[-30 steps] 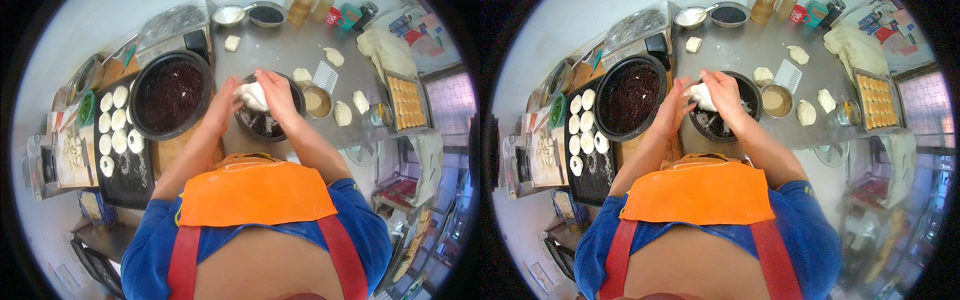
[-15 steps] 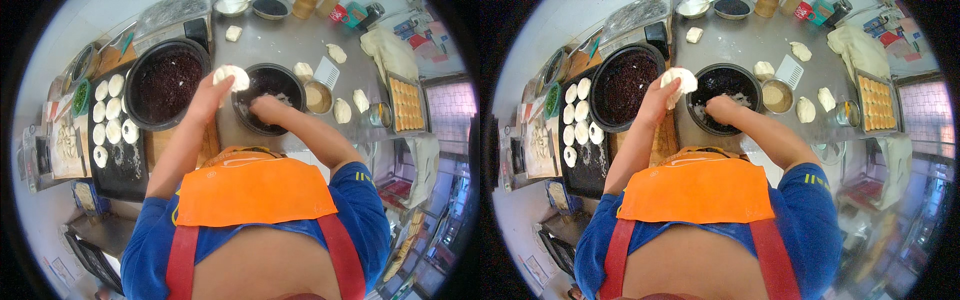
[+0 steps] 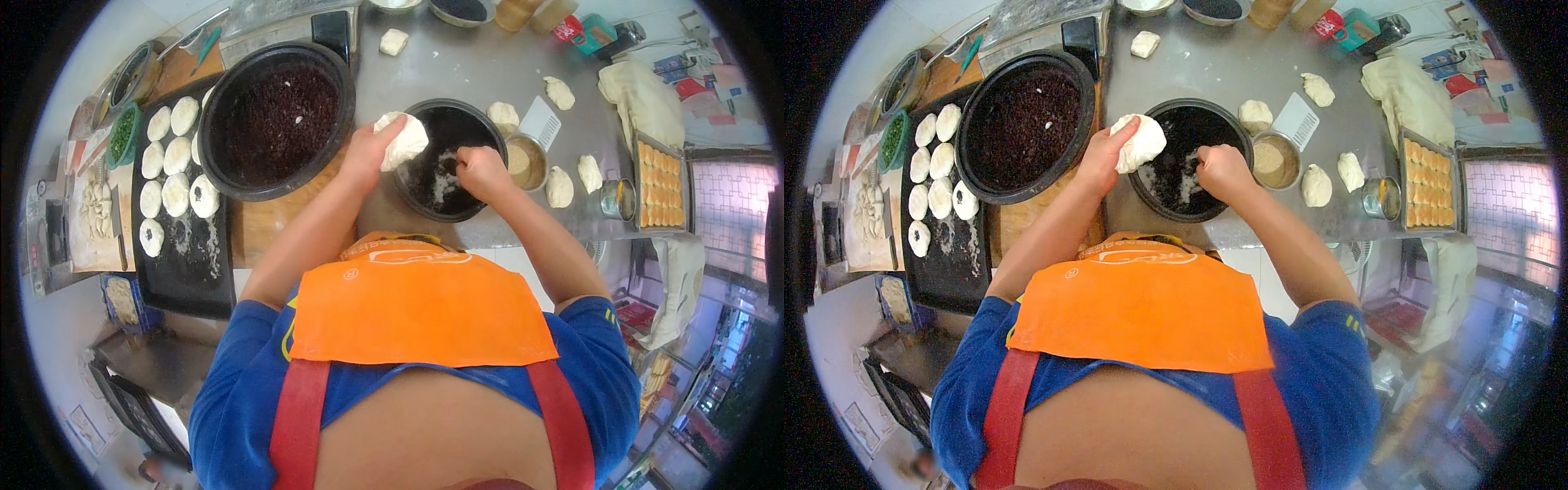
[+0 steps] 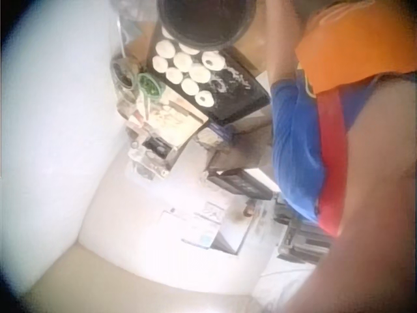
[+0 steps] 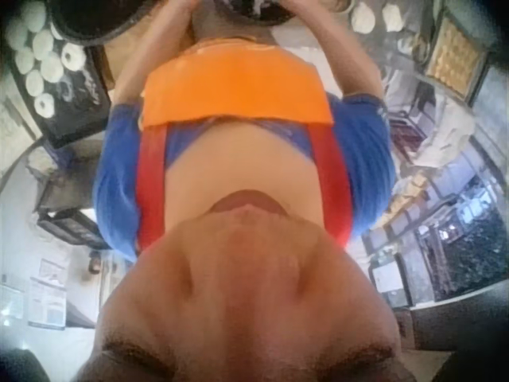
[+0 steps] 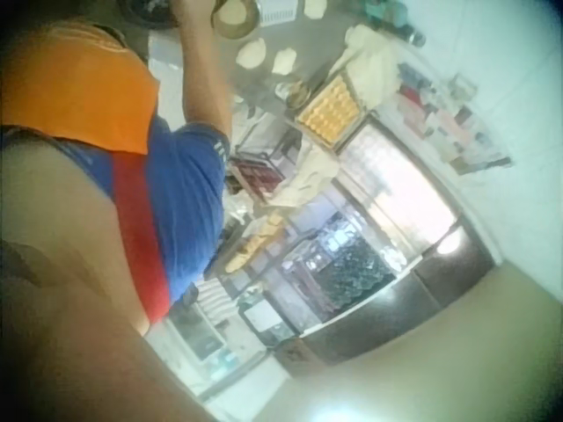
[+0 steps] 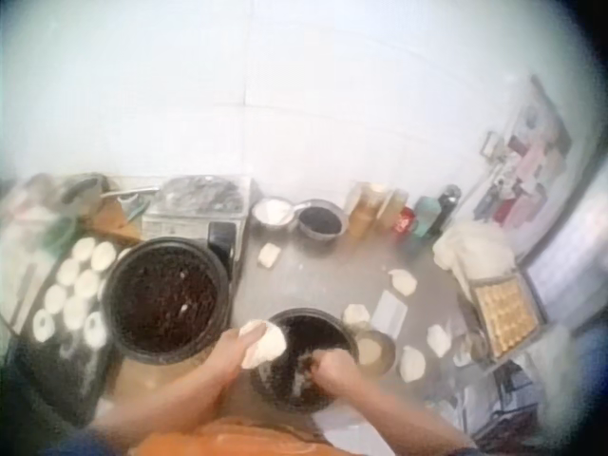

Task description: The person prepares filled buns by flattening dough pieces, filling them with a dark paste, and sealing them into round shapes. The person places the finished buns onto a tray and briefly weighs a packaged item on a digital scale.

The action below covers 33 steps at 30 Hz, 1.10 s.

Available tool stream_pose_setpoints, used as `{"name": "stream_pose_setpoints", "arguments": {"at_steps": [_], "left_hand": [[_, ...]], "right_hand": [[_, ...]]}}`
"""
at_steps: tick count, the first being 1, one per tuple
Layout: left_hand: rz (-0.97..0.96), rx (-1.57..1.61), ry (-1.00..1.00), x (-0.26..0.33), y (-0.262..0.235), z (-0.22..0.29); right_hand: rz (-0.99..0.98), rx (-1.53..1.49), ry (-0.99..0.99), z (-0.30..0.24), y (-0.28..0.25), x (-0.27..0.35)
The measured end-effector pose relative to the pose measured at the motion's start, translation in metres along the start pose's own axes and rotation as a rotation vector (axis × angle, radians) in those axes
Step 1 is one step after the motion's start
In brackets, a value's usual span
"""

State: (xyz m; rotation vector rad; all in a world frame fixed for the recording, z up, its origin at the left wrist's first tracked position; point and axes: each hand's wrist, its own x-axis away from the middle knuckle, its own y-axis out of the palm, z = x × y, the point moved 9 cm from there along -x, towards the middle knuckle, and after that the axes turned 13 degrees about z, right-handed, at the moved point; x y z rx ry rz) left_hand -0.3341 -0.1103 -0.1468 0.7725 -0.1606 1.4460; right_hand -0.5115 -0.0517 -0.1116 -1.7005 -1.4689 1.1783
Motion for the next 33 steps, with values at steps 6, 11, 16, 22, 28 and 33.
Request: {"name": "stream_pose_setpoints", "arguments": {"at_steps": [6, 11, 16, 22, 28, 33], "left_hand": [[-0.007, -0.122, 0.040, -0.002, -0.015, -0.016], [0.047, -0.119, -0.010, 0.016, -0.027, -0.024], [0.043, -0.077, -0.018, 0.023, -0.027, -0.023], [0.015, -0.053, -0.036, 0.020, -0.027, -0.026], [0.010, -0.079, -0.034, 0.024, -0.022, -0.021], [0.007, 0.093, -0.193, 0.019, -0.022, -0.029]], "right_hand": [[-0.406, -0.339, 0.623, 0.047, 0.050, 0.016], [-0.500, -0.470, 0.777, 0.027, 0.074, 0.045], [-0.212, -0.142, -0.037, -0.070, 0.034, 0.054], [0.123, -0.316, 0.026, -0.059, -0.008, 0.068], [-0.101, -0.759, 0.701, -0.017, 0.030, 0.101], [0.104, -1.037, 0.909, 0.002, -0.006, 0.096]]}}
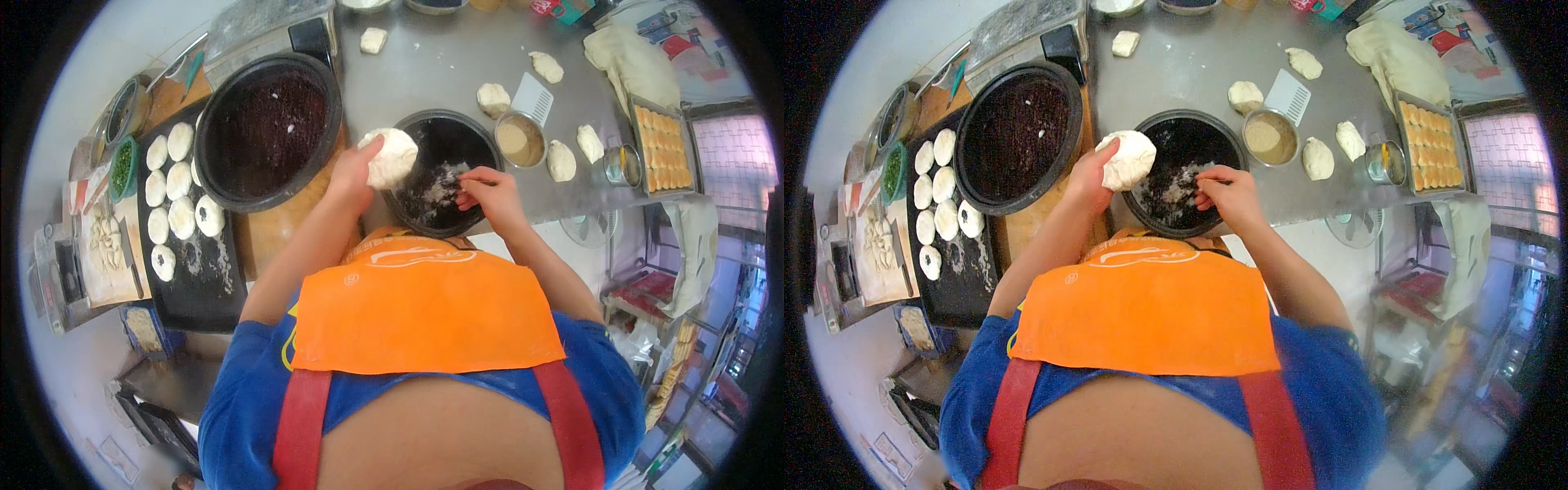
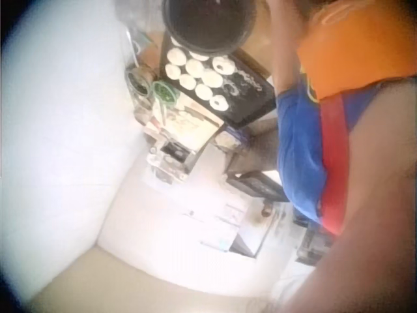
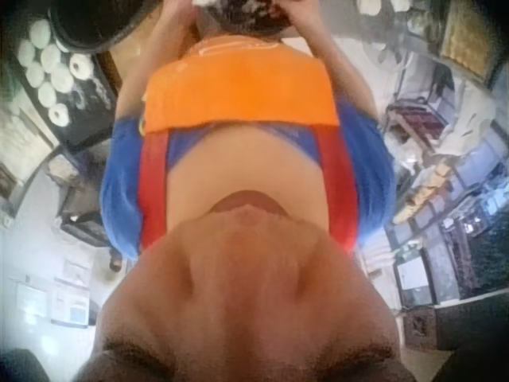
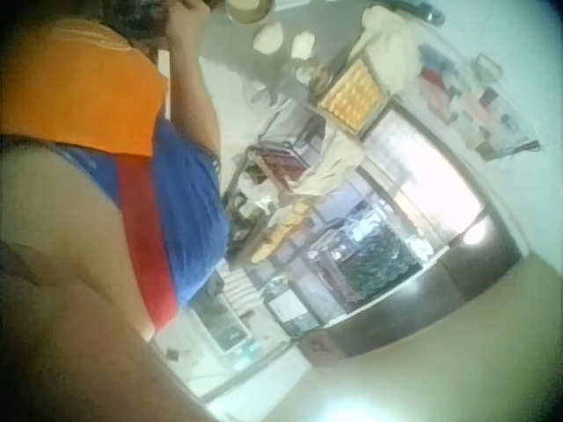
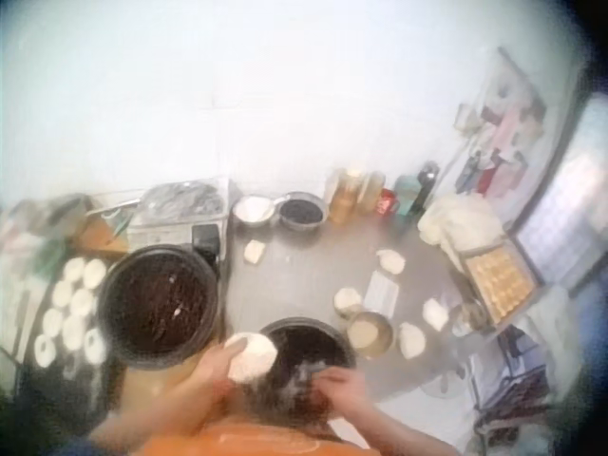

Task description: The person prepares filled buns by flattening dough pieces, filling them with a dark paste, and sealing them into round shapes. The person places the finished buns onto a tray and briefly weighs a packaged item on a digital scale.

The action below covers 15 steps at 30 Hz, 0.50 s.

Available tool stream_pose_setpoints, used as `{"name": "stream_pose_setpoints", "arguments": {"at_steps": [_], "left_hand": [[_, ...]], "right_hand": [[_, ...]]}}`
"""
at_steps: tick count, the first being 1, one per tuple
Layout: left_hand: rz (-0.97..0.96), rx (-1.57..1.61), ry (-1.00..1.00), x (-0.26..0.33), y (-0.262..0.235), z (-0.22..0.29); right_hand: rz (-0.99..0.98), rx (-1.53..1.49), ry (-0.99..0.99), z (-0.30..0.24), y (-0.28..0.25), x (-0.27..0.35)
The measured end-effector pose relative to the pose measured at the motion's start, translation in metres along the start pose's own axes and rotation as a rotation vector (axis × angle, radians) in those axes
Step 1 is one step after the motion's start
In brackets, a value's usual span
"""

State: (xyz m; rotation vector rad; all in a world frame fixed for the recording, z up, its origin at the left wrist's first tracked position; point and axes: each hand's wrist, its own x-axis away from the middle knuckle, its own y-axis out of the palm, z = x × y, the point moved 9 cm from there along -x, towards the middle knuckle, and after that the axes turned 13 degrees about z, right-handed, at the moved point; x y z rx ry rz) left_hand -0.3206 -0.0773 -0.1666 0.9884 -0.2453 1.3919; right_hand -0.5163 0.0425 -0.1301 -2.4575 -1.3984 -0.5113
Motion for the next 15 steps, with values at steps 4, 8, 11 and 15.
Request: {"name": "stream_pose_setpoints", "arguments": {"at_steps": [4, 8, 11, 15], "left_hand": [[-0.017, 0.119, -0.177, 0.017, 0.018, -0.020], [-0.195, 0.278, -0.327, 0.048, 0.063, -0.031], [-0.221, 0.202, -0.281, 0.051, 0.064, -0.033], [-0.281, 0.179, -0.269, 0.045, 0.059, -0.037]], "right_hand": [[0.191, 0.049, -0.490, -0.060, -0.011, 0.030], [0.151, 0.560, -1.371, -0.096, 0.040, 0.074], [0.232, 0.474, -1.325, -0.104, 0.023, 0.070], [0.161, -0.076, -0.406, -0.083, -0.017, 0.026]]}}
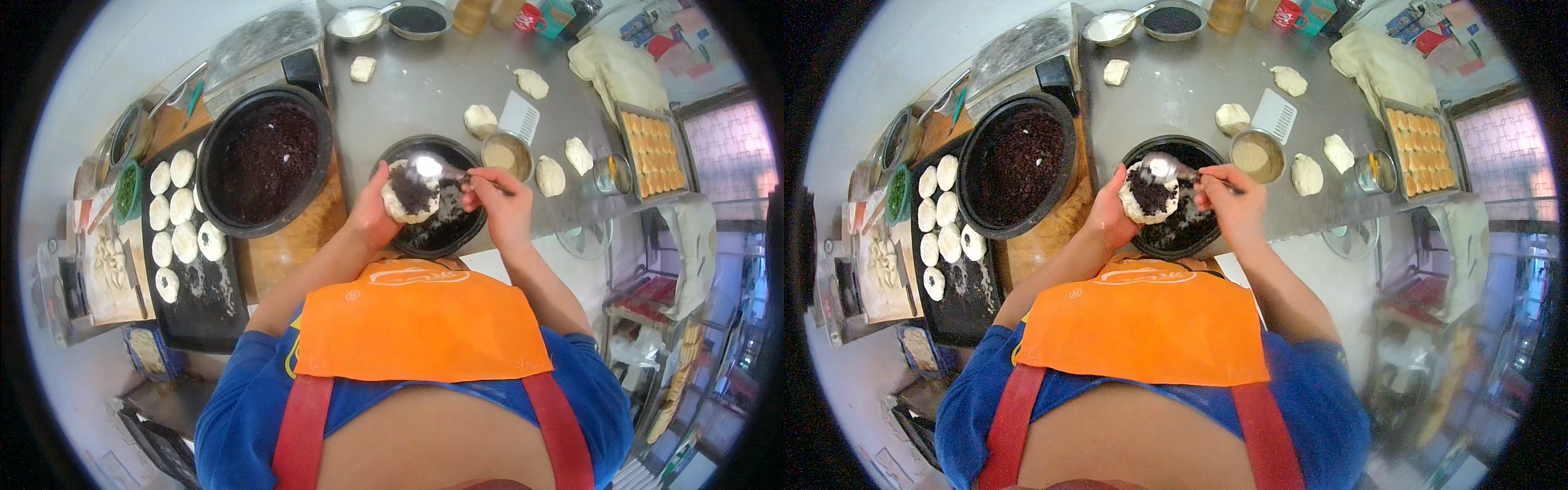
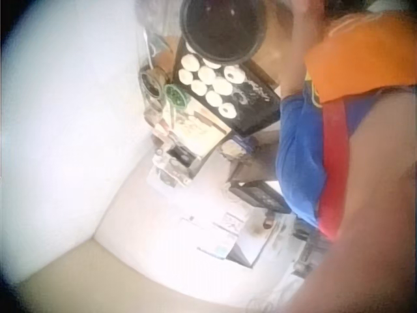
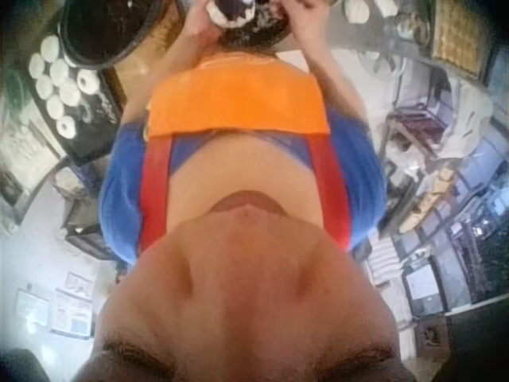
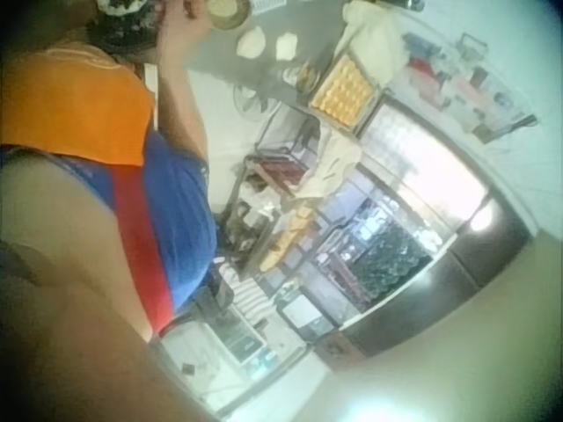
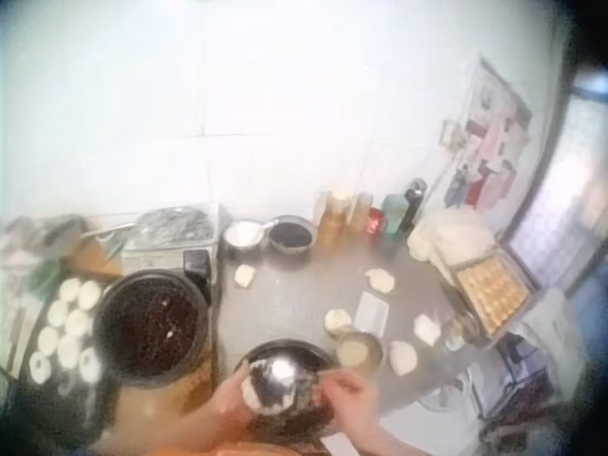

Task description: The person prepares filled buns by flattening dough pieces, filling them with a dark paste, and sealing them into round shapes. The person places the finished buns onto a tray and briefly weighs a packaged item on a digital scale.

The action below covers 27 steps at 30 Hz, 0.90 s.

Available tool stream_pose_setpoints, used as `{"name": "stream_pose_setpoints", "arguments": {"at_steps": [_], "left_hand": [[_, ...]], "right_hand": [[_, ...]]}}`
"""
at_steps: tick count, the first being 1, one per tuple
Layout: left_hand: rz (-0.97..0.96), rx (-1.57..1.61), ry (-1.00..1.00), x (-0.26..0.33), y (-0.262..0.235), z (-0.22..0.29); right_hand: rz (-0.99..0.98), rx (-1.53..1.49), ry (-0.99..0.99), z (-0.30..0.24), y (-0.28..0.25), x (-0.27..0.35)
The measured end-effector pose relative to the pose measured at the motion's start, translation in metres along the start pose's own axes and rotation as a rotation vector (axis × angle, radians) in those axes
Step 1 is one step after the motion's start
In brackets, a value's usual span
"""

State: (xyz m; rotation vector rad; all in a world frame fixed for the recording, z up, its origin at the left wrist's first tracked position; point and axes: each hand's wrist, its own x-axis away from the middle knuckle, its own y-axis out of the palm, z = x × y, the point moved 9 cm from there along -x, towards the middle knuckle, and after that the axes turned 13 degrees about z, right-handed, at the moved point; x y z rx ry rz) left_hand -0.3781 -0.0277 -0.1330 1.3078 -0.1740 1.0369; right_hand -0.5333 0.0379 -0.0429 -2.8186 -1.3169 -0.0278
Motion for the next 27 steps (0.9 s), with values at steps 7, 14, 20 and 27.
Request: {"name": "stream_pose_setpoints", "arguments": {"at_steps": [7, 14, 20, 27], "left_hand": [[-0.094, -0.043, -0.023, 0.002, -0.004, -0.011], [-0.056, -0.029, 0.182, -0.013, -0.010, 0.027], [0.030, 0.191, 0.115, -0.001, 0.007, 0.034], [-0.022, -0.047, 0.134, -0.007, 0.003, 0.012]], "right_hand": [[-0.051, -0.117, 0.525, 0.079, 0.001, 0.006], [0.073, -0.026, 0.219, 0.058, -0.018, -0.002], [-0.329, 0.578, -0.358, 0.045, 0.036, 0.013], [-0.235, 0.282, -0.534, 0.012, 0.070, -0.008]]}}
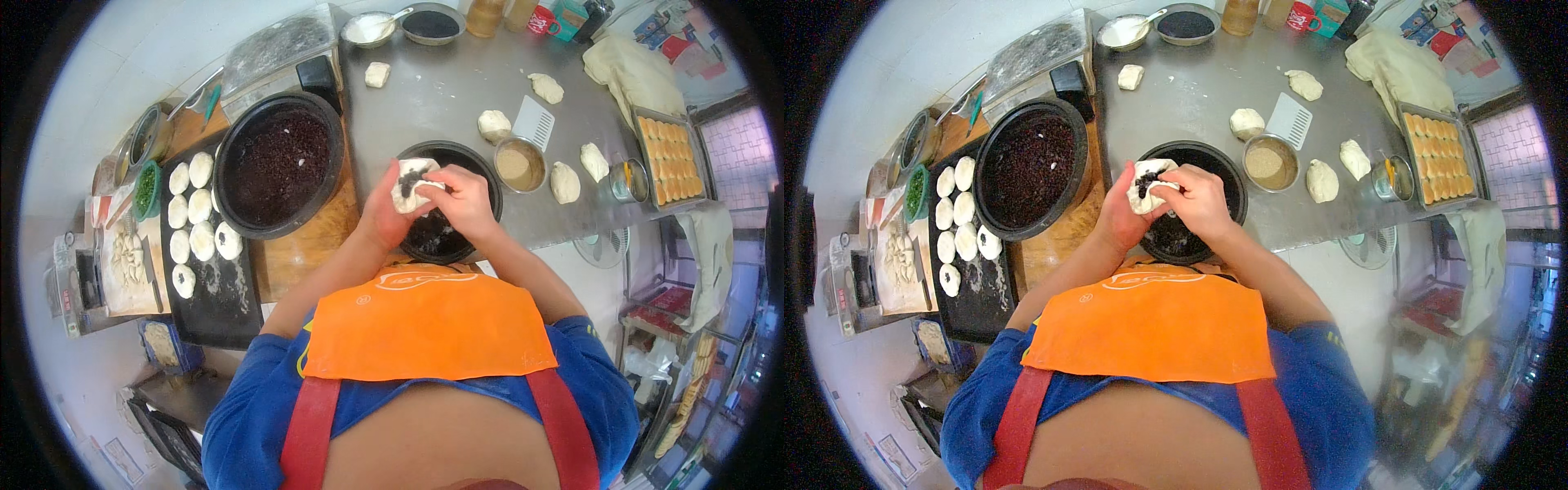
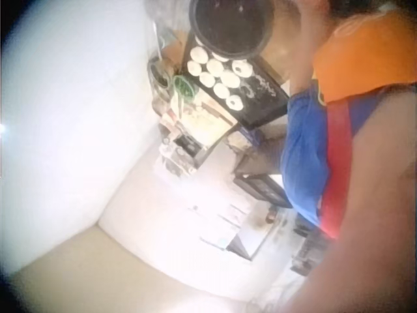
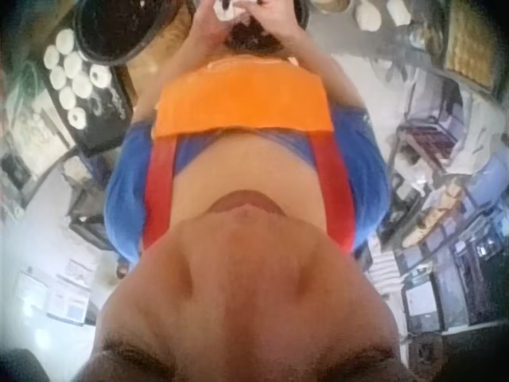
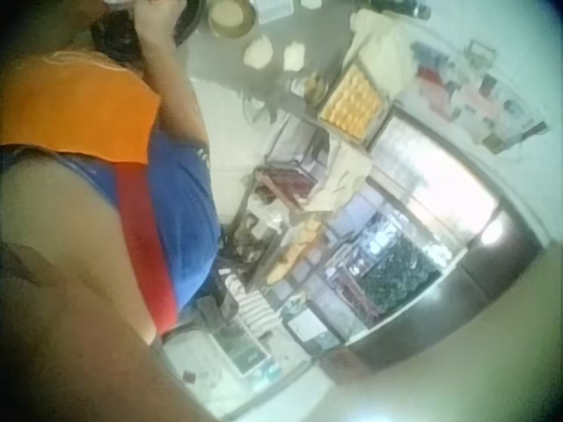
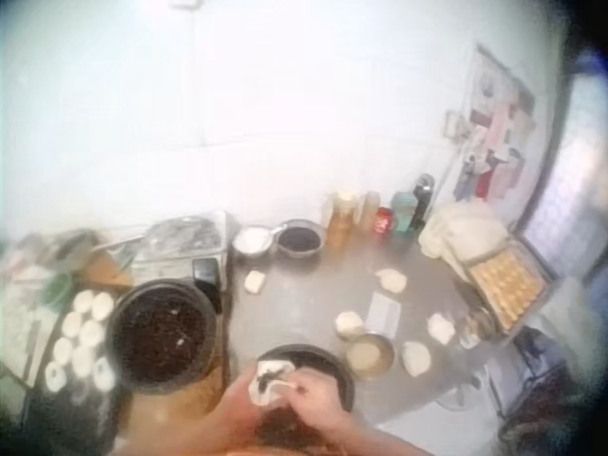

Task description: The person prepares filled buns by flattening dough pieces, filling them with a dark paste, and sealing them into round shapes. The person places the finished buns onto a tray and briefly weighs a packaged item on a digital scale.

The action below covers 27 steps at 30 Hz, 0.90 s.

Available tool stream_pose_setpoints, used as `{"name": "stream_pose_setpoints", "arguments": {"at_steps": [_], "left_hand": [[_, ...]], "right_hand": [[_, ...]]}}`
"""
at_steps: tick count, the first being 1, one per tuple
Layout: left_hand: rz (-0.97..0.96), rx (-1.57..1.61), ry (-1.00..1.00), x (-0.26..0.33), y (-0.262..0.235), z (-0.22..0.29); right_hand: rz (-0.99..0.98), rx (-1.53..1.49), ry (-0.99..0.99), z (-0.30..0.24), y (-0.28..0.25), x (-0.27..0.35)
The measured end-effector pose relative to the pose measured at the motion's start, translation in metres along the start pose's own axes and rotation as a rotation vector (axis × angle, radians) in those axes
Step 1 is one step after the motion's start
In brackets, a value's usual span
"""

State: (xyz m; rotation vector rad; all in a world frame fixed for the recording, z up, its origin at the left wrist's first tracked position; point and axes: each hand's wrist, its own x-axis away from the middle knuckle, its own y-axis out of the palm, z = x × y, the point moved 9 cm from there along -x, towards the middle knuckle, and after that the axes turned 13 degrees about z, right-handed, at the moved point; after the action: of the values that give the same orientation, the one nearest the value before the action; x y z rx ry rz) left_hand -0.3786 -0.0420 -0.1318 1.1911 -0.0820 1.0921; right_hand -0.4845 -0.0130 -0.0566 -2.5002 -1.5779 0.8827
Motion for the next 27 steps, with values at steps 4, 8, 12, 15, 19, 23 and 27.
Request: {"name": "stream_pose_setpoints", "arguments": {"at_steps": [4, 8, 12, 15, 19, 23, 27], "left_hand": [[0.071, -0.192, 0.054, 0.008, -0.005, 0.001], [0.072, -0.238, 0.121, 0.004, -0.006, 0.007], [0.148, 0.036, 0.169, -0.020, -0.024, 0.011], [0.037, 0.218, 0.027, -0.015, -0.013, 0.006], [0.094, -0.010, 0.067, -0.007, -0.006, 0.005], [0.054, -0.363, 0.107, 0.004, 0.006, 0.008], [-0.015, -0.277, 0.030, 0.012, 0.013, 0.020]], "right_hand": [[-0.089, 0.351, 0.171, -0.011, -0.010, -0.036], [-0.175, -0.335, 0.552, 0.050, 0.016, -0.011], [0.034, -0.007, 0.162, -0.018, 0.018, 0.016], [0.061, -0.035, -0.028, -0.033, 0.021, 0.019], [-0.159, 0.199, -0.484, -0.048, 0.018, -0.004], [-0.138, 0.215, -0.088, -0.043, -0.008, -0.050], [-0.216, -0.150, 0.149, 0.003, -0.002, -0.035]]}}
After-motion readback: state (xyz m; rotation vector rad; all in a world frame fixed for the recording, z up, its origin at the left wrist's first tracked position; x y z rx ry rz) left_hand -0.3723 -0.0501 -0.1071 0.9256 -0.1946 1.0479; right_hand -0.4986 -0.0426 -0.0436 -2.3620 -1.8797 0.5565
